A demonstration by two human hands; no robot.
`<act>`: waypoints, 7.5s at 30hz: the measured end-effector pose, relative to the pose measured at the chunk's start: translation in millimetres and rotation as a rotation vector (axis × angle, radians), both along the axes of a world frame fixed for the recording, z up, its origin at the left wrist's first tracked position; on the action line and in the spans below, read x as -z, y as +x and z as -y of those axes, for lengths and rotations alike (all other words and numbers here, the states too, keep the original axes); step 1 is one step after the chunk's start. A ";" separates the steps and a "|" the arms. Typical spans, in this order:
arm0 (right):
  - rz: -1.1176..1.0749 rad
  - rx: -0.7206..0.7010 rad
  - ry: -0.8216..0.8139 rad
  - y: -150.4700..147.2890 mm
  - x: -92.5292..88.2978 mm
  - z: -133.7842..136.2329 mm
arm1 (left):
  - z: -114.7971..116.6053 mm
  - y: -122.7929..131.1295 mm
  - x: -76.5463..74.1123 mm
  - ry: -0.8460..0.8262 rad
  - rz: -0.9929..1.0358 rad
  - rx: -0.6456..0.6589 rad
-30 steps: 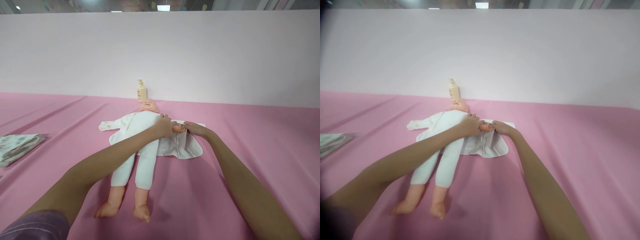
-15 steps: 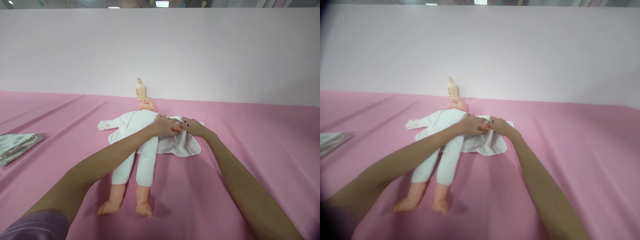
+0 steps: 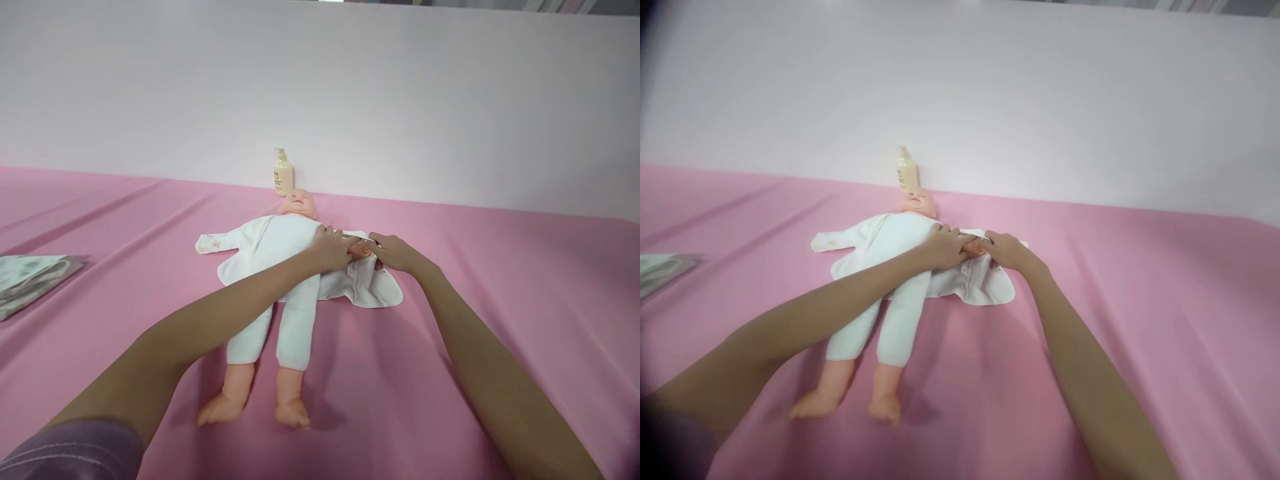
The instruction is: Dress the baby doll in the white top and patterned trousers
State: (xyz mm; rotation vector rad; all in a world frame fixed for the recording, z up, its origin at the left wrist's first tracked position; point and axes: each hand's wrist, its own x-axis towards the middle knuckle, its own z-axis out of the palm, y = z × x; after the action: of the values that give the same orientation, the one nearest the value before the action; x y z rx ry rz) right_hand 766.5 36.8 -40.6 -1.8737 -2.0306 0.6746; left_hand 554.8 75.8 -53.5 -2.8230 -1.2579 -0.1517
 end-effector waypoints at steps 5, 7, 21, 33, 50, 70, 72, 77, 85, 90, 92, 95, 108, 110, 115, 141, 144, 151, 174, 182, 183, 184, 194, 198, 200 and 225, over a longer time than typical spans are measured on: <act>-0.030 -0.026 -0.049 5.9 -3.1 0.8 | 0.7 -1.2 -1.0 -0.003 0.033 -0.001; -0.073 -0.015 -0.069 7.9 -3.0 0.8 | -0.1 -1.6 -2.5 -0.025 0.046 -0.006; 0.165 -0.001 0.083 1.3 -4.5 1.0 | -4.6 4.3 0.5 -0.020 0.129 -0.067; 0.291 -0.043 0.093 -21.0 -13.7 10.7 | -11.8 5.9 -6.9 0.057 0.128 -0.110; 0.233 0.037 0.243 -44.8 -4.1 5.0 | -22.0 6.6 -30.4 0.114 0.069 -0.052; 0.151 0.065 0.291 -74.3 13.3 4.8 | -54.6 -25.6 -37.7 0.211 -0.028 0.133; 0.092 0.051 0.303 -70.1 8.8 5.1 | -57.8 -30.2 -41.4 0.242 -0.050 0.122; 0.000 0.121 0.430 -29.1 -2.6 -1.6 | -54.5 -41.1 -53.5 0.304 -0.178 0.101; 0.010 0.018 0.173 30.6 4.9 -5.1 | -48.4 -38.3 -56.6 0.265 -0.158 0.026; -0.035 -0.024 0.037 30.8 2.1 3.4 | -61.8 -44.1 -54.7 0.274 -0.169 0.005; -0.034 -0.023 0.037 30.2 2.4 4.2 | -66.6 -48.8 -54.6 0.294 -0.190 0.013; -0.038 -0.039 0.051 31.7 5.4 2.3 | -68.9 -55.3 -54.1 0.312 -0.222 0.060; 0.341 -0.086 -0.105 -55.2 -43.6 42.5 | -55.7 -69.3 -49.8 0.151 -0.029 0.128; 0.461 -0.142 -0.107 -75.3 -38.3 48.2 | -56.0 -70.9 -47.7 0.136 0.007 0.123; 0.542 -0.218 -0.054 -106.5 -24.2 55.4 | -56.7 -71.7 -36.1 0.121 0.119 0.072; 0.430 -0.215 -0.241 -107.2 -38.0 70.5 | 92.2 -262.9 34.4 0.045 0.379 -0.089; 0.352 -0.239 -0.280 -101.8 -29.4 73.5 | 92.1 -261.6 32.1 0.009 0.331 -0.054; 0.282 0.021 0.279 -59.6 11.5 104.9 | 86.5 -261.8 34.4 -0.014 0.333 0.042; 0.102 -0.138 0.633 -105.0 63.7 137.2 | 100.3 -228.7 34.8 0.037 0.272 -0.102; 0.170 -0.138 0.732 -108.3 64.6 138.8 | 99.8 -238.7 30.7 0.048 0.188 -0.297; 0.174 -0.149 0.744 -109.2 63.8 139.1 | 99.8 -238.1 30.5 0.048 0.191 -0.328; 0.174 -0.171 0.748 -109.9 62.9 139.3 | 99.8 -237.1 30.2 0.045 0.195 -0.357; 0.148 -0.291 0.701 -106.3 62.8 135.5 | 95.6 -246.9 41.3 -0.014 0.391 -0.529; 0.061 -0.248 0.715 -103.0 59.6 136.4 | 90.0 -257.7 50.7 0.039 0.483 -0.626; 0.010 -0.151 0.738 -95.9 57.9 134.8 | 84.9 -261.9 52.4 0.036 0.494 -0.662; -0.173 0.256 0.340 -70.3 60.9 118.3 | 80.1 -260.5 40.8 -0.176 0.937 -0.813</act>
State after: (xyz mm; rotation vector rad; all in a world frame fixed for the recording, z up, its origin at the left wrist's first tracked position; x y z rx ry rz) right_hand 696.2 -81.5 -101.4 -1.7641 -1.6406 0.3804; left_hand 294.3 -4.3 -94.3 -2.0678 -2.5292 -1.4538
